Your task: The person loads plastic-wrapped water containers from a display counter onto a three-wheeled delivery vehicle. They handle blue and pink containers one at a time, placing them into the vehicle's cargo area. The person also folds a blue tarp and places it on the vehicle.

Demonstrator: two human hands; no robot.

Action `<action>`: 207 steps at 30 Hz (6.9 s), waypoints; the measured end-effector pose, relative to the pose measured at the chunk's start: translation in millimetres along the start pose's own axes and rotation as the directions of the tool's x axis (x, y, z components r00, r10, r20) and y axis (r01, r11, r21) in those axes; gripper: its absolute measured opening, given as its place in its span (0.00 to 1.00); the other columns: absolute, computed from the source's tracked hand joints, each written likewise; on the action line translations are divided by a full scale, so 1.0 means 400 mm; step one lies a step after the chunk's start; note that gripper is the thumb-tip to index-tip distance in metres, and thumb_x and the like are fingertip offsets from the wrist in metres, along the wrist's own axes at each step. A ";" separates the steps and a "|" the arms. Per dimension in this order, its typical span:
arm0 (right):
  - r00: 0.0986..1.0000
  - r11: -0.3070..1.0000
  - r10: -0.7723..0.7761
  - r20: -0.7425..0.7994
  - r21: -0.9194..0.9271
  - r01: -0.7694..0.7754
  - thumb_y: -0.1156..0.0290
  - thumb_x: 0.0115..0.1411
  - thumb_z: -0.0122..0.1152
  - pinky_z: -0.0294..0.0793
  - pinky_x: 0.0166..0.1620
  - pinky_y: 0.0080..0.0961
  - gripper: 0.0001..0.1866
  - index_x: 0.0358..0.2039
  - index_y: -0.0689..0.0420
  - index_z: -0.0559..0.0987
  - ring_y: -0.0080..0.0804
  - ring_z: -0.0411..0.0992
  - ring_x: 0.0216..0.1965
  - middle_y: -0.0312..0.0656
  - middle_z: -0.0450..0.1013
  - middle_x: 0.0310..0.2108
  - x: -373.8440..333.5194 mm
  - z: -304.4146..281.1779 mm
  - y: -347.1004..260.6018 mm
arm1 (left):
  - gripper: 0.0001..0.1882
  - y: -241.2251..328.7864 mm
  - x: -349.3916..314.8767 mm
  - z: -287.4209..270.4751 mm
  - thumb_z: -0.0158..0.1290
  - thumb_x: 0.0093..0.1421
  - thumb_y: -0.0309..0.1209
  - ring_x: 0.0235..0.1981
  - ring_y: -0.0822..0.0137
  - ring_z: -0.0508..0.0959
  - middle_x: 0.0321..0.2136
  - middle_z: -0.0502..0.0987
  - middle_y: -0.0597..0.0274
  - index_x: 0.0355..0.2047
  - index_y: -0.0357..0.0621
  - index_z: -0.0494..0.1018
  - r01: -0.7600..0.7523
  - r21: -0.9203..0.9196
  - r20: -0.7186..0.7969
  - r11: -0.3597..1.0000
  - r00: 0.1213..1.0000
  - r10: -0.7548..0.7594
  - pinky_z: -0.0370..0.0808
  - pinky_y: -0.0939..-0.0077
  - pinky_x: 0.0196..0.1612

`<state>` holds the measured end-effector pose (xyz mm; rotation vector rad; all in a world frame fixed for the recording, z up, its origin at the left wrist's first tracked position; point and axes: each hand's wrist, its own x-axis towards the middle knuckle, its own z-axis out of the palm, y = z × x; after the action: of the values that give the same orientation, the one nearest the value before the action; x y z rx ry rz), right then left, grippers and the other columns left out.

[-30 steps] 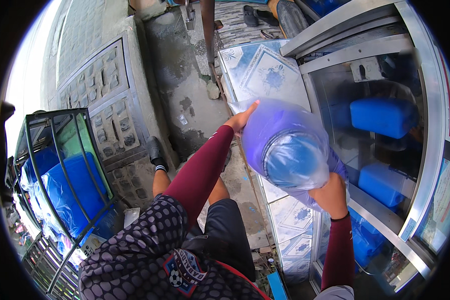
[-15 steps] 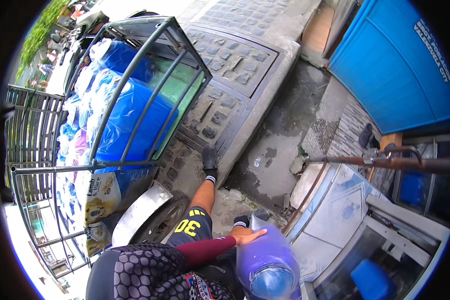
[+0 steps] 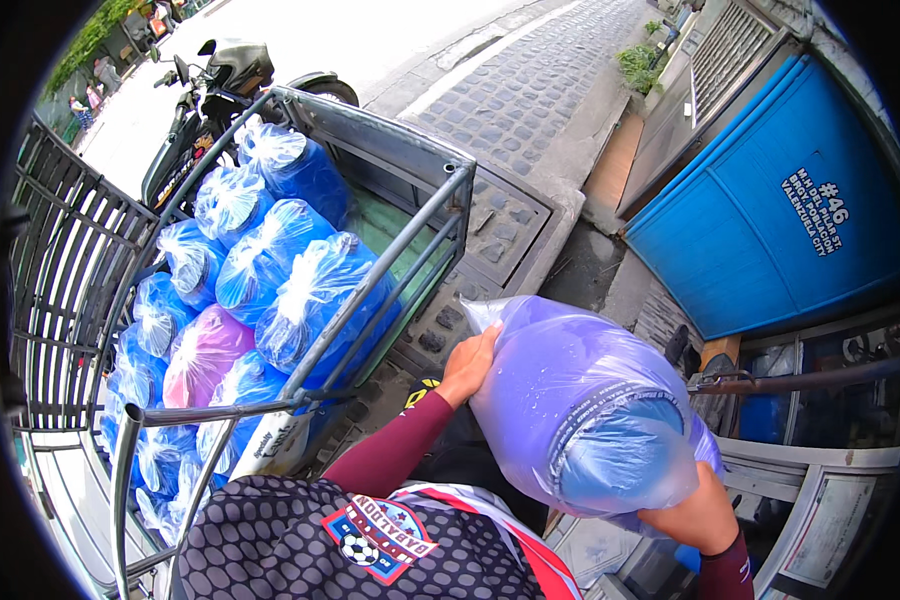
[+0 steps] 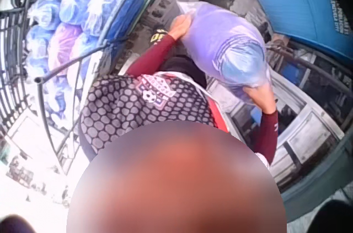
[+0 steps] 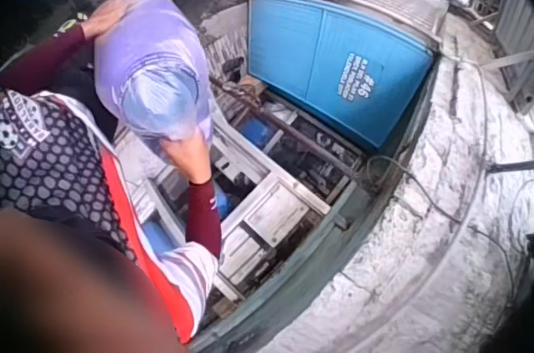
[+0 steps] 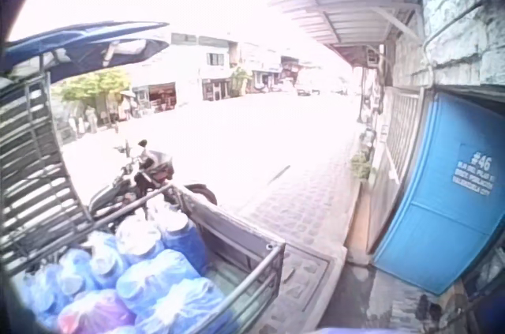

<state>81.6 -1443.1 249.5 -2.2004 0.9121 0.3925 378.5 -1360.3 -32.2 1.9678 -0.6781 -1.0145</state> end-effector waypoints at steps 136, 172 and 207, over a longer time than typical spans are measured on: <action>1.000 0.778 -0.007 -0.009 0.628 0.012 0.61 0.61 0.63 0.74 0.41 0.23 0.20 0.20 0.64 0.85 0.27 0.78 0.32 0.44 0.82 0.26 1.347 -0.081 0.260 | 0.16 -0.052 0.735 -0.738 0.49 0.64 0.41 0.43 0.56 0.76 0.31 0.78 0.56 0.27 0.43 0.77 -0.166 0.850 -0.011 0.501 0.944 0.331 0.63 0.55 0.62; -0.843 0.204 0.533 0.076 0.955 0.216 0.61 0.47 0.73 0.73 0.54 0.33 0.48 0.66 0.60 0.61 0.40 0.73 0.54 0.53 0.70 0.56 0.607 -0.034 0.573 | 0.04 0.747 1.697 0.142 0.58 0.63 0.28 0.18 0.77 0.69 0.19 0.71 0.72 0.34 0.41 0.78 -0.632 0.248 0.960 0.734 0.263 -0.098 0.69 0.78 0.25; -0.683 0.275 0.590 0.432 0.688 0.672 0.67 0.65 0.59 0.78 0.48 0.25 0.15 0.48 0.60 0.82 0.28 0.81 0.40 0.42 0.83 0.40 0.731 0.397 -0.406 | 0.14 0.394 0.479 1.093 0.57 0.61 0.39 0.21 0.68 0.81 0.23 0.80 0.61 0.42 0.45 0.77 -0.961 -0.262 0.544 0.084 -0.219 -0.810 0.74 0.74 0.23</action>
<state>401.7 -1393.2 70.1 -0.6745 -2.2030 2.0482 98.5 -1765.3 -133.8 0.0534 1.9276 0.8108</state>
